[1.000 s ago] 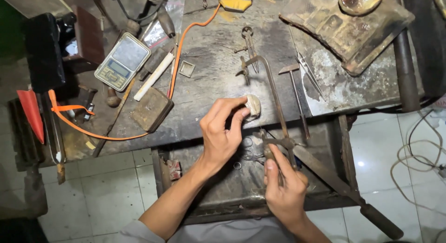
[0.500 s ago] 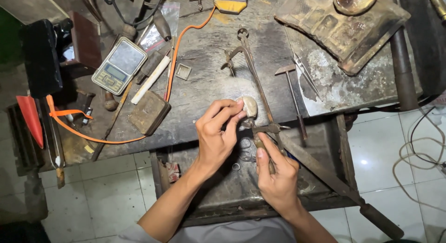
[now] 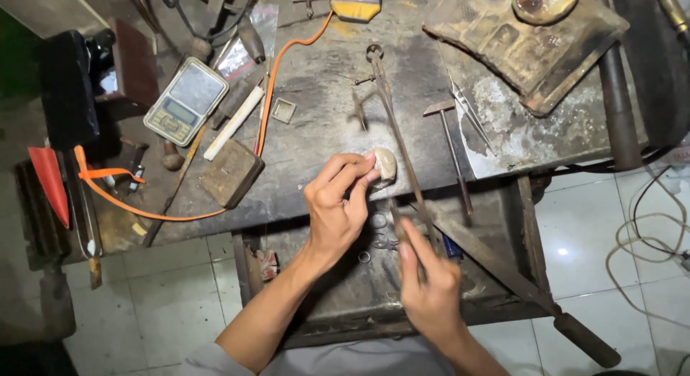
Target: Using a jeweler's saw to cut through a metal ring shank on a wooden bench pin.
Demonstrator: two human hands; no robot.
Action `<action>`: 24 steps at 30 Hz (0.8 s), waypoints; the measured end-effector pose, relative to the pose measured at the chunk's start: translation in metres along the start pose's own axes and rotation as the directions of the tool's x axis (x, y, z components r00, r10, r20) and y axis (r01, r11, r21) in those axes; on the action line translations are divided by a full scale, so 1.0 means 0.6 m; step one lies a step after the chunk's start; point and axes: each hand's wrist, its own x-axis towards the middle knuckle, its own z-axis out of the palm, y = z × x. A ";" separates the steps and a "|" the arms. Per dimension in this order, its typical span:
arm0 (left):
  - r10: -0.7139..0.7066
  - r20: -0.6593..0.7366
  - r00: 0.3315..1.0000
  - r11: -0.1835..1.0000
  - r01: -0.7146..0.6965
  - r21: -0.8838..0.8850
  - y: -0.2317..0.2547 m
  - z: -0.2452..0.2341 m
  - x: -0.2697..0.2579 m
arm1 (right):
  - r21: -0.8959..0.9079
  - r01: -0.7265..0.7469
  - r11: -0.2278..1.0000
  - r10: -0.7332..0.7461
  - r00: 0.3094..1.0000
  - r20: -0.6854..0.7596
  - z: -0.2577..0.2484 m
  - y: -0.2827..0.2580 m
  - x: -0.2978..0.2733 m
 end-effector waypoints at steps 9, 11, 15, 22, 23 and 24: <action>0.008 -0.013 1.000 1.000 -0.008 0.003 0.001 0.002 0.001 | 0.090 -0.067 0.994 0.069 0.997 -0.017 0.004 -0.021 0.034; 0.012 -0.010 1.000 1.000 -0.012 -0.001 0.001 0.000 0.005 | 0.037 -0.049 0.998 0.050 0.998 -0.032 0.000 -0.012 0.003; 0.014 -0.002 1.000 1.000 -0.014 -0.001 0.003 0.000 0.002 | -0.046 -0.046 0.998 0.043 0.997 -0.067 -0.013 -0.009 -0.017; -0.001 -0.016 1.000 1.000 0.001 0.002 0.005 -0.001 0.005 | 0.044 0.036 0.998 -0.035 0.999 -0.030 0.013 0.004 -0.014; -0.004 -0.009 1.000 1.000 0.004 -0.005 0.004 -0.001 0.006 | 0.061 -0.021 0.998 0.025 0.998 -0.062 0.007 0.002 -0.025; -0.012 0.001 1.000 1.000 0.012 -0.013 0.004 -0.002 0.004 | 0.080 -0.083 0.993 0.090 0.992 -0.093 0.000 -0.001 -0.041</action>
